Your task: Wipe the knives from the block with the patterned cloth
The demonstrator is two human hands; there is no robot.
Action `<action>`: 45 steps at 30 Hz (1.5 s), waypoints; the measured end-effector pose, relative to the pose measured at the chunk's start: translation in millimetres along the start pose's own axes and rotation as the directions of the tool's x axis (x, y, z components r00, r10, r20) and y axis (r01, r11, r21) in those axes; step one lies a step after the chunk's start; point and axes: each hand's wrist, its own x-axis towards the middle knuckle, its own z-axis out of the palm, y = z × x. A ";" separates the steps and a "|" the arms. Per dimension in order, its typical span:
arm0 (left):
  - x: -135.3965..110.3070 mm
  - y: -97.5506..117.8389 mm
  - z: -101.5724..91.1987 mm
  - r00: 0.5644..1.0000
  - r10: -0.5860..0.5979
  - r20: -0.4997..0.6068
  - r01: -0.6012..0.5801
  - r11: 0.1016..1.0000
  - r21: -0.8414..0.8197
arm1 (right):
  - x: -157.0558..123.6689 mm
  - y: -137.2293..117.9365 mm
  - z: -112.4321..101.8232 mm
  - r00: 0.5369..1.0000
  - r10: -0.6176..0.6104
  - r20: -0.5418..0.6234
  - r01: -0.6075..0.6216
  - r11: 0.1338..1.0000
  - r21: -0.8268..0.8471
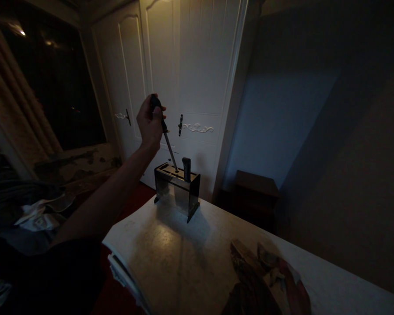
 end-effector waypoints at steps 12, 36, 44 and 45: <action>-8.6 -12.1 2.6 0.991 0.116 0.073 -0.119 0.992 0.041 | 10.5 11.4 1.1 0.998 0.064 0.015 -0.063 0.996 -0.069; -11.5 -13.6 2.3 0.989 0.116 0.095 -0.126 0.987 0.100 | 22.4 2.3 4.9 0.996 0.084 0.039 -0.083 0.996 -0.024; -17.1 -21.7 0.0 0.981 0.143 0.128 -0.157 0.982 0.108 | 9.0 -22.1 6.5 0.987 0.139 0.078 -0.141 0.990 0.015; -18.4 -23.9 0.1 0.981 0.145 0.126 -0.160 0.980 0.115 | 7.7 -24.0 6.7 0.987 0.147 0.068 -0.149 0.989 0.019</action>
